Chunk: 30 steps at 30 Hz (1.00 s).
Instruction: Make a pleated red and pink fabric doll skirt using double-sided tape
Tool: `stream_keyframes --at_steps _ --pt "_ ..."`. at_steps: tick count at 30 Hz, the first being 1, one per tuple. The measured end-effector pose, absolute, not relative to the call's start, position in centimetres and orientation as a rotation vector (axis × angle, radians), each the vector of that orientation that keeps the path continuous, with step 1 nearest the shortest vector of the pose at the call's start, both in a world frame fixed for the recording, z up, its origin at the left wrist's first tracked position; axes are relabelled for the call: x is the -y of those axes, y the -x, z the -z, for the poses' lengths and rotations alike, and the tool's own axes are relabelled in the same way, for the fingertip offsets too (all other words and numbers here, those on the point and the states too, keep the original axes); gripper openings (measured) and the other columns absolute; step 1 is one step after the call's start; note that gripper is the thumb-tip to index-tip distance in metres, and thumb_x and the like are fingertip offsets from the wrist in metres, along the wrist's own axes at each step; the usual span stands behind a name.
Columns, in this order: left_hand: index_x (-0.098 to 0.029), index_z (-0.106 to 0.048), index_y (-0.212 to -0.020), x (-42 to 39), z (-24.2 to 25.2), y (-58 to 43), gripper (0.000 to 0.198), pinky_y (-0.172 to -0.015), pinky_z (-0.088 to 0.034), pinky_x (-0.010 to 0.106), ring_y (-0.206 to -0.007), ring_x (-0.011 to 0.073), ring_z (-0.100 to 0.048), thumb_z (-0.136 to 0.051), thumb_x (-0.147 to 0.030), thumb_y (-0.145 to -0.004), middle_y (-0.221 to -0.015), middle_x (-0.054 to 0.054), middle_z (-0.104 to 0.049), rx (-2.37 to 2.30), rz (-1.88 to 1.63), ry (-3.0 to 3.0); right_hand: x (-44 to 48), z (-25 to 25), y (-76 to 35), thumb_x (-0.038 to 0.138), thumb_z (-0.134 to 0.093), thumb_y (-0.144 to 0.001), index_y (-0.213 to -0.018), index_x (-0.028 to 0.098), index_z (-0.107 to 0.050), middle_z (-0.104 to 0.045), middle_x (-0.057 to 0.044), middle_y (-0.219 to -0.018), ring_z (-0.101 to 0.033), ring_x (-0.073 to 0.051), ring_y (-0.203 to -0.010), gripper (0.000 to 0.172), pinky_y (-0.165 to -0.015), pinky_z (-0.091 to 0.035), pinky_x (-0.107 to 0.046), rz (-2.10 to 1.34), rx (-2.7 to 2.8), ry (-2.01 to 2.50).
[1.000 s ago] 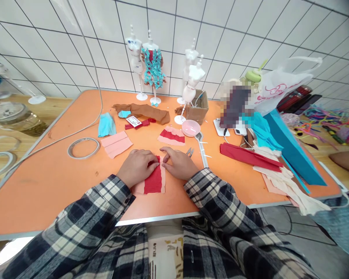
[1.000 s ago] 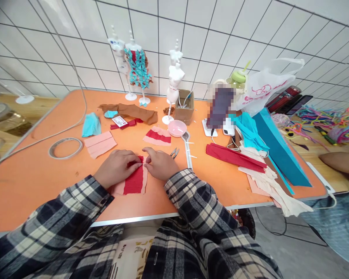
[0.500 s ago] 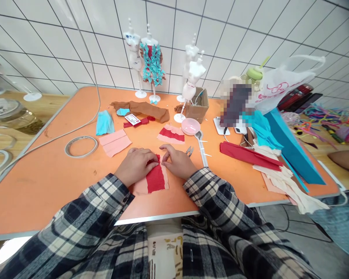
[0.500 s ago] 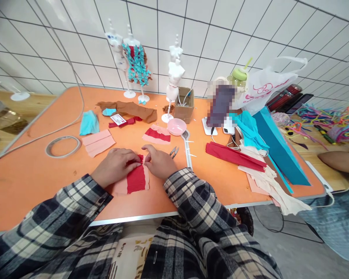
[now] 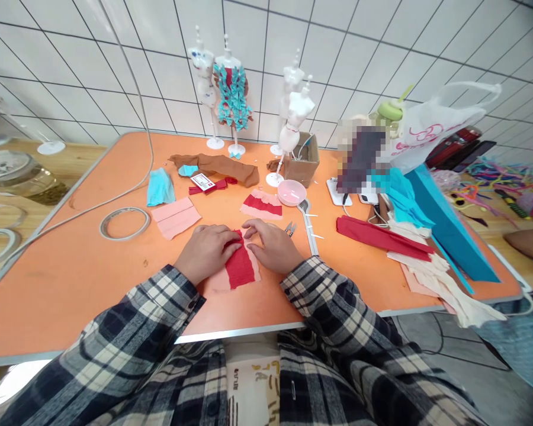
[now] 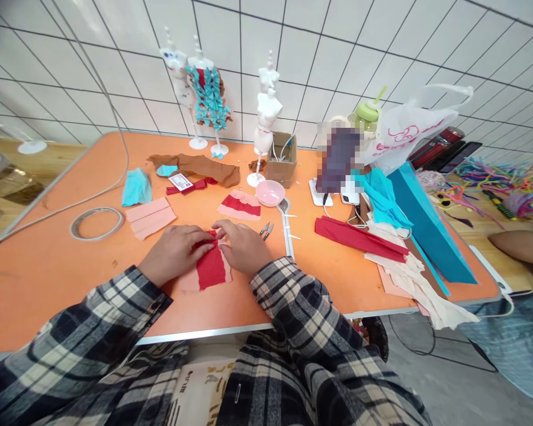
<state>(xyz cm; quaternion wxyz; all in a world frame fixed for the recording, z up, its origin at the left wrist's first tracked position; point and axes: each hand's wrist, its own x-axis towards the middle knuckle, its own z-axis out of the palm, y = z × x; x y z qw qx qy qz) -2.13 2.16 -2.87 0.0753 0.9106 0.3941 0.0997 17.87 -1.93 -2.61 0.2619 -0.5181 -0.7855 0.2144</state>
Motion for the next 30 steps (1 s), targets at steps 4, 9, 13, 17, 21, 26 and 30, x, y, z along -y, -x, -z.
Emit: stream_keyframes --at_steps 4,9,13,17,21,26,30 --pt "-0.021 -0.07 -0.107 -2.1 2.7 2.3 0.026 -0.077 -0.044 0.037 -0.093 0.0253 -0.064 -0.054 -0.035 -0.091 -0.102 0.009 -0.07 -1.214 -0.257 -2.729 3.1 1.9 -17.5 0.028 -0.053 -0.092 -0.128 0.021 -0.052 -0.069 -0.01 -0.097 -0.064 -0.025 -0.092 0.037 -0.076 -0.047 -0.033 -0.4 2.352 1.543" --pt "-0.021 -0.067 -0.109 -2.1 2.5 2.4 0.025 -0.079 -0.045 0.038 -0.095 0.0256 -0.064 -0.057 -0.032 -0.089 -0.103 0.007 -0.07 -1.235 -0.274 -2.716 2.8 2.3 -17.9 0.024 -0.054 -0.092 -0.124 0.022 -0.053 -0.073 -0.004 -0.098 -0.065 -0.022 -0.095 0.033 -0.082 -0.047 -0.031 -0.501 2.287 1.459" --pt "-0.02 -0.069 -0.098 -2.0 2.3 2.3 0.021 -0.077 -0.045 0.038 -0.09 0.0249 -0.065 -0.053 -0.033 -0.091 -0.095 0.007 -0.071 -1.23 -0.277 -2.706 1.9 2.8 -18.2 0.016 -0.055 -0.088 -0.122 0.023 -0.052 -0.074 -0.001 -0.102 -0.062 -0.022 -0.1 0.035 -0.083 -0.047 -0.032 -0.492 2.201 1.463" --pt "-0.021 -0.072 -0.092 -2.2 2.6 2.4 0.023 -0.076 -0.045 0.037 -0.088 0.0239 -0.065 -0.049 -0.027 -0.092 -0.093 0.007 -0.072 -1.201 -0.279 -2.715 1.7 3.0 -18.1 0.016 -0.056 -0.088 -0.122 0.023 -0.052 -0.074 -0.001 -0.099 -0.061 -0.023 -0.096 0.035 -0.076 -0.046 -0.033 -0.45 2.243 1.53" --pt "-0.022 -0.073 -0.091 -2.3 2.8 2.5 0.022 -0.076 -0.045 0.036 -0.087 0.0235 -0.065 -0.051 -0.024 -0.091 -0.093 0.007 -0.072 -1.188 -0.291 -2.723 1.3 2.9 -18.0 0.016 -0.056 -0.089 -0.122 0.024 -0.052 -0.073 -0.001 -0.1 -0.059 -0.023 -0.098 0.034 -0.08 -0.045 -0.033 -0.436 2.225 1.506" --pt "-0.022 -0.073 -0.09 -2.3 2.6 2.4 0.022 -0.075 -0.044 0.037 -0.086 0.0237 -0.064 -0.052 -0.025 -0.09 -0.091 0.006 -0.072 -1.193 -0.279 -2.754 0.6 3.2 -17.8 0.016 -0.06 -0.087 -0.12 0.023 -0.054 -0.072 -0.001 -0.1 -0.057 -0.023 -0.095 0.034 -0.079 -0.045 -0.033 -0.413 2.268 1.475" --pt "-0.022 -0.073 -0.09 -2.3 2.5 2.4 0.023 -0.074 -0.044 0.037 -0.085 0.0236 -0.065 -0.051 -0.025 -0.091 -0.091 0.006 -0.072 -1.201 -0.274 -2.748 0.5 3.4 -17.8 0.017 -0.06 -0.088 -0.121 0.022 -0.054 -0.072 -0.002 -0.099 -0.057 -0.023 -0.094 0.034 -0.081 -0.044 -0.034 -0.419 2.305 1.48"
